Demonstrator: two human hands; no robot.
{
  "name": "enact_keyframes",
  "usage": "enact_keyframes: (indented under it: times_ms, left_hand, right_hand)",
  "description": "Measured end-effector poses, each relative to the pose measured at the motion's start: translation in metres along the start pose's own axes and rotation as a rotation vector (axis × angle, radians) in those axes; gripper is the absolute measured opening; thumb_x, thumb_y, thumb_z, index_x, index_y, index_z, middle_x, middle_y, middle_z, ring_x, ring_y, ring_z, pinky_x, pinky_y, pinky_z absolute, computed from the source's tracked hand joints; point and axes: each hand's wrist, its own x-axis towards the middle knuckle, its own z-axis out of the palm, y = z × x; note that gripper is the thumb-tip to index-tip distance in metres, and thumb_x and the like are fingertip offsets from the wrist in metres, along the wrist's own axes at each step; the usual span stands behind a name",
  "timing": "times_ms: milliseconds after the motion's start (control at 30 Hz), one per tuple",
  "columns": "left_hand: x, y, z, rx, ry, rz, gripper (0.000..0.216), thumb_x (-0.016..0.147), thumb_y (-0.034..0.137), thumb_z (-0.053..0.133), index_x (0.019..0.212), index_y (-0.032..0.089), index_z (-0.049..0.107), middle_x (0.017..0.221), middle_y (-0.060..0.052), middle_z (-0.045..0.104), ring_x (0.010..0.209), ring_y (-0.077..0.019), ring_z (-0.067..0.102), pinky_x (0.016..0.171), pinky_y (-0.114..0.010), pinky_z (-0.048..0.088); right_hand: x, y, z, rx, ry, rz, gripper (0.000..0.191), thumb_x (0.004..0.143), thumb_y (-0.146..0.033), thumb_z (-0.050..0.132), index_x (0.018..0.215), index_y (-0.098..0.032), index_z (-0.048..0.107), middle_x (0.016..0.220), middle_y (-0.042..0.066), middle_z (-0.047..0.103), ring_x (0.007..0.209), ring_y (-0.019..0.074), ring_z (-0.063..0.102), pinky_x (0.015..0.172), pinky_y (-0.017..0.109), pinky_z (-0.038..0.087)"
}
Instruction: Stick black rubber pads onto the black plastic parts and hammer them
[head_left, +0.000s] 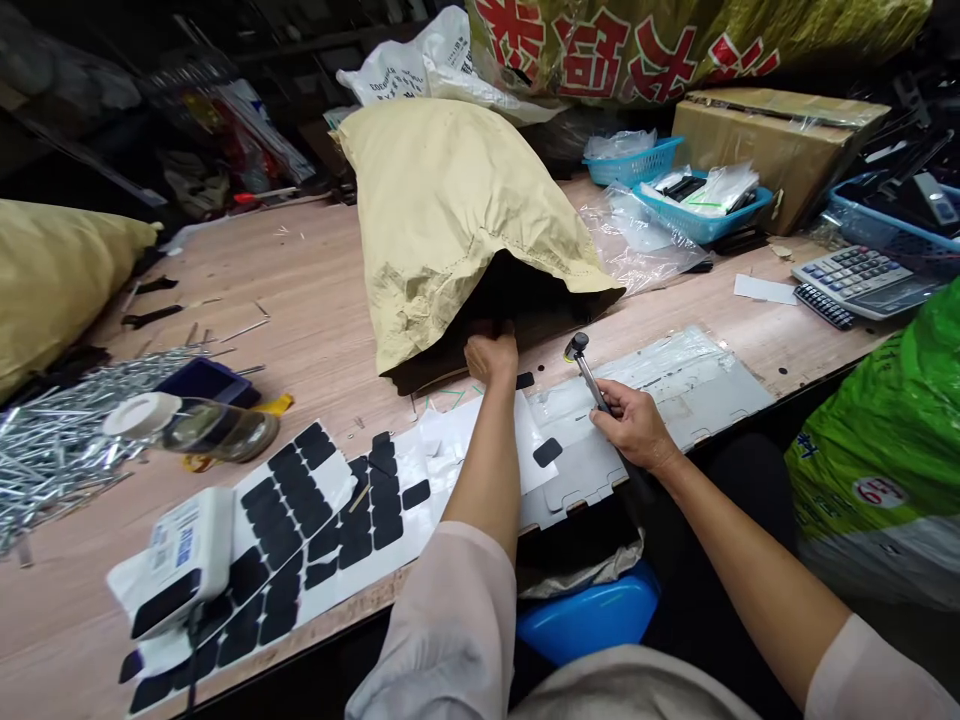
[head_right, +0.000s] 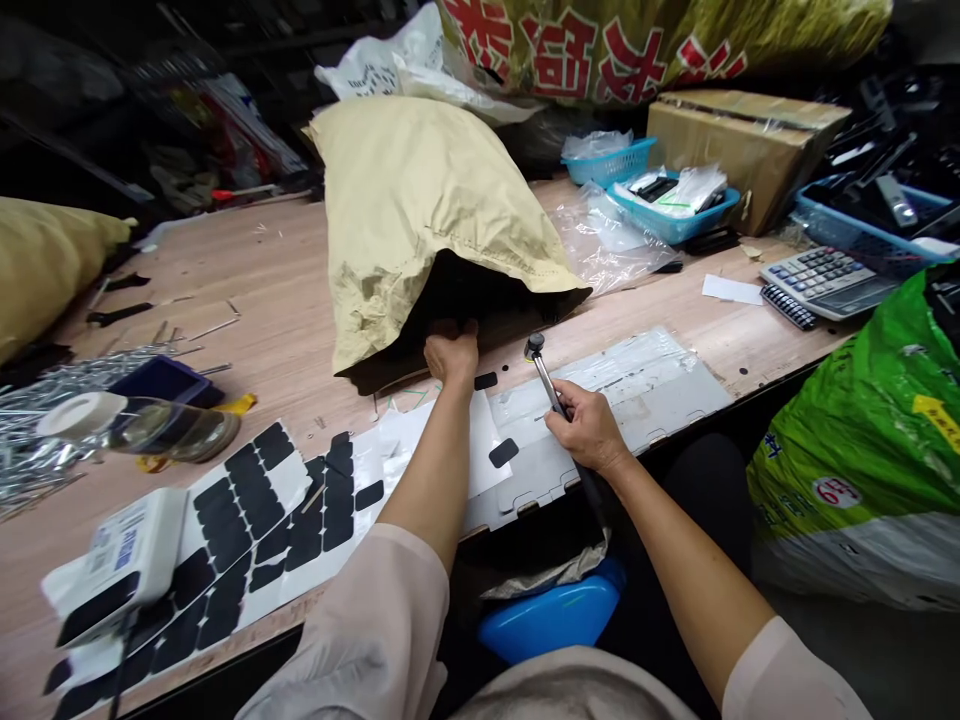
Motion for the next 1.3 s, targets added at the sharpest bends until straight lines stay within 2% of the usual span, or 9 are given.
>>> enact_keyframes:
  times_ms: [167, 300, 400, 567, 733, 867, 1033, 1200, 1300]
  left_hand:
    - [0.019, 0.001, 0.005, 0.104, -0.092, -0.034, 0.040, 0.078, 0.041, 0.076, 0.109, 0.016, 0.069, 0.110, -0.017, 0.070, 0.105, -0.0366, 0.063, 0.091, -0.053, 0.044]
    - [0.012, -0.002, -0.011, 0.016, -0.113, -0.018, 0.033, 0.081, 0.043, 0.072, 0.101, 0.016, 0.072, 0.100, -0.012, 0.071, 0.098, -0.0296, 0.064, 0.088, -0.045, 0.046]
    - [-0.024, -0.016, -0.039, -0.141, -0.150, 0.152, 0.028, 0.082, 0.043, 0.069, 0.095, 0.018, 0.072, 0.091, -0.005, 0.071, 0.084, -0.0197, 0.063, 0.080, -0.032, 0.047]
    - [-0.103, -0.054, -0.077, -0.147, -0.438, 0.410, 0.017, 0.079, 0.035, 0.071, 0.091, 0.023, 0.073, 0.088, -0.001, 0.069, 0.070, -0.0147, 0.056, 0.069, -0.027, 0.045]
    - [-0.126, -0.070, -0.069, 0.073, -0.474, 0.561, 0.017, 0.083, 0.027, 0.069, 0.099, 0.025, 0.073, 0.095, -0.003, 0.065, 0.096, -0.0209, 0.059, 0.086, -0.032, 0.046]
    - [-0.121, -0.071, -0.063, 0.109, -0.485, 0.583, 0.020, 0.085, 0.027, 0.068, 0.104, 0.025, 0.073, 0.095, -0.003, 0.064, 0.097, -0.0209, 0.058, 0.085, -0.032, 0.046]
    - [-0.120, -0.071, -0.062, 0.089, -0.476, 0.563, 0.019, 0.083, 0.028, 0.070, 0.102, 0.026, 0.075, 0.096, -0.002, 0.064, 0.099, -0.0208, 0.059, 0.084, -0.031, 0.045]
    - [-0.120, -0.067, -0.064, 0.080, -0.508, 0.510, 0.020, 0.082, 0.029, 0.070, 0.101, 0.029, 0.076, 0.095, -0.001, 0.065, 0.099, -0.0207, 0.059, 0.081, -0.031, 0.045]
    - [-0.120, -0.065, -0.066, 0.068, -0.517, 0.488, 0.020, 0.081, 0.029, 0.070, 0.100, 0.030, 0.077, 0.095, 0.000, 0.065, 0.098, -0.0203, 0.058, 0.079, -0.031, 0.045]
  right_hand:
    - [0.001, -0.003, 0.001, 0.037, 0.025, 0.019, 0.040, 0.077, -0.023, 0.060, 0.115, -0.015, 0.070, 0.075, -0.001, 0.064, 0.067, 0.0139, 0.060, 0.061, 0.023, 0.048]
    - [0.002, 0.003, 0.001, 0.100, 0.051, 0.055, 0.042, 0.075, -0.023, 0.062, 0.115, -0.013, 0.069, 0.073, -0.002, 0.059, 0.059, 0.0106, 0.052, 0.053, 0.021, 0.044]
    - [0.003, 0.006, 0.000, 0.138, 0.045, 0.090, 0.044, 0.075, -0.026, 0.062, 0.118, -0.015, 0.068, 0.071, -0.004, 0.056, 0.054, 0.0093, 0.047, 0.047, 0.021, 0.042]
    - [0.006, 0.006, -0.004, 0.173, 0.030, 0.090, 0.044, 0.078, -0.034, 0.062, 0.118, -0.016, 0.065, 0.071, -0.004, 0.058, 0.051, 0.0087, 0.048, 0.049, 0.022, 0.043]
    - [0.009, 0.000, -0.011, 0.295, 0.048, 0.095, 0.051, 0.081, -0.043, 0.064, 0.125, -0.017, 0.059, 0.078, -0.003, 0.060, 0.056, 0.0086, 0.052, 0.053, 0.021, 0.044]
    - [-0.008, -0.012, -0.019, 0.400, 0.136, 0.191, 0.052, 0.082, -0.048, 0.062, 0.127, -0.022, 0.057, 0.079, -0.005, 0.054, 0.050, 0.0064, 0.049, 0.042, 0.018, 0.036]
    - [-0.056, -0.023, -0.024, 0.152, 0.074, 0.268, 0.051, 0.089, -0.043, 0.055, 0.134, -0.021, 0.055, 0.077, -0.004, 0.053, 0.043, 0.0058, 0.043, 0.037, 0.019, 0.032]
    - [-0.083, -0.026, -0.016, -0.249, -0.020, 0.092, 0.059, 0.094, -0.031, 0.048, 0.152, -0.023, 0.043, 0.086, 0.002, 0.068, 0.063, 0.0144, 0.062, 0.064, 0.029, 0.055]
    - [-0.084, -0.030, -0.010, -0.402, -0.045, -0.065, 0.055, 0.096, -0.026, 0.044, 0.151, -0.024, 0.046, 0.111, 0.008, 0.071, 0.092, 0.0216, 0.069, 0.090, 0.038, 0.055]
